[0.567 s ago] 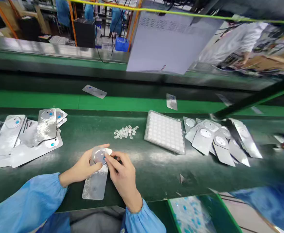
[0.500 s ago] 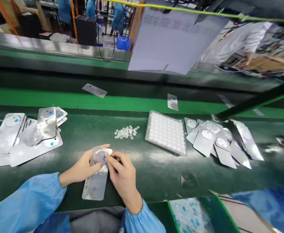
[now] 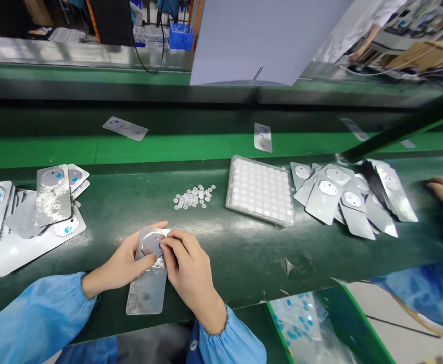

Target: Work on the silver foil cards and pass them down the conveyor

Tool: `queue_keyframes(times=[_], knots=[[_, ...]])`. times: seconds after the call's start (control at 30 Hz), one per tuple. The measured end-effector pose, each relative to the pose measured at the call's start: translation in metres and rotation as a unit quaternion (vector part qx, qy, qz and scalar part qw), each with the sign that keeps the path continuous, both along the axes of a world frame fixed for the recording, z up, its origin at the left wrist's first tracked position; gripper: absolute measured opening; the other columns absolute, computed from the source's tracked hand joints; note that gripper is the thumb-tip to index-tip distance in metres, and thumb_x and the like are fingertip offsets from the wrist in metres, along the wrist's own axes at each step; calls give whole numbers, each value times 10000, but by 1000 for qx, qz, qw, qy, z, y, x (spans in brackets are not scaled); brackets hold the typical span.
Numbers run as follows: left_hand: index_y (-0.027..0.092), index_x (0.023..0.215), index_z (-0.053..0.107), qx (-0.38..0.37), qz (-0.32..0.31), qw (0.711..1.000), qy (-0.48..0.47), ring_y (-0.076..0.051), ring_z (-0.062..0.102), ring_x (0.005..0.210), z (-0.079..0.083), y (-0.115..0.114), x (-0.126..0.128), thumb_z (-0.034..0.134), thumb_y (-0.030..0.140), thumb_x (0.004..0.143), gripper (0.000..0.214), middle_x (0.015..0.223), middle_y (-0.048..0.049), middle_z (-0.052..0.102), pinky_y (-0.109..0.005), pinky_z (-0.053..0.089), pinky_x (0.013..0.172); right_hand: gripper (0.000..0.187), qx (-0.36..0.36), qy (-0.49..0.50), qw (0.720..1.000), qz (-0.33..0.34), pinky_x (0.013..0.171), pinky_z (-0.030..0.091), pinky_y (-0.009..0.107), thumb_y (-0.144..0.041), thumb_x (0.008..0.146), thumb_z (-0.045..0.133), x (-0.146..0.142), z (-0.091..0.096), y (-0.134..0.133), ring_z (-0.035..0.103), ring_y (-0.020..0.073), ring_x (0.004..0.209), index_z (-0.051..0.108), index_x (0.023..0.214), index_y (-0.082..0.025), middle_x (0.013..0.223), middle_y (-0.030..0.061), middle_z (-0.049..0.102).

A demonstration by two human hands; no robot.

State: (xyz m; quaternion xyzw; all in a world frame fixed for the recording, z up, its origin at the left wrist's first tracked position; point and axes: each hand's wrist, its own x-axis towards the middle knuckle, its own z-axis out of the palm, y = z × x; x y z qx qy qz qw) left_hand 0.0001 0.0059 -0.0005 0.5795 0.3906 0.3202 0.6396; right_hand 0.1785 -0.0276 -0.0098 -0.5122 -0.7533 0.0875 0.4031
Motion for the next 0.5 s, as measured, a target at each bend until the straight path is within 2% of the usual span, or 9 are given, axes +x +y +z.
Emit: queue_keyframes(times=[0.1,0.3,0.5], knots=[[181,1435,552,-21,3,1000,-6,-269,607,1250,0,0,-1,655,187,857,588,1478,-117,585,-365,484,1045,122,-20,7,1000,3,834,602,332,-134,1013,574,-1,0,0,696,205,985,646,1076,-209,1109,96,675],[188,1474,525,-64,15,998,-3,-254,665,1073,-2,1,-1,671,244,877,617,1289,-103,687,-363,521,938,127,-49,56,997,1,813,599,312,-127,1012,565,0,2,-3,693,196,988,641,1059,-217,1106,93,643],[163,1485,508,-82,26,996,9,-281,672,1119,1,3,0,681,245,862,652,1307,-128,689,-391,512,986,122,-49,135,989,-23,745,580,289,-126,985,594,-1,10,-3,672,194,953,678,985,-215,1047,81,636]])
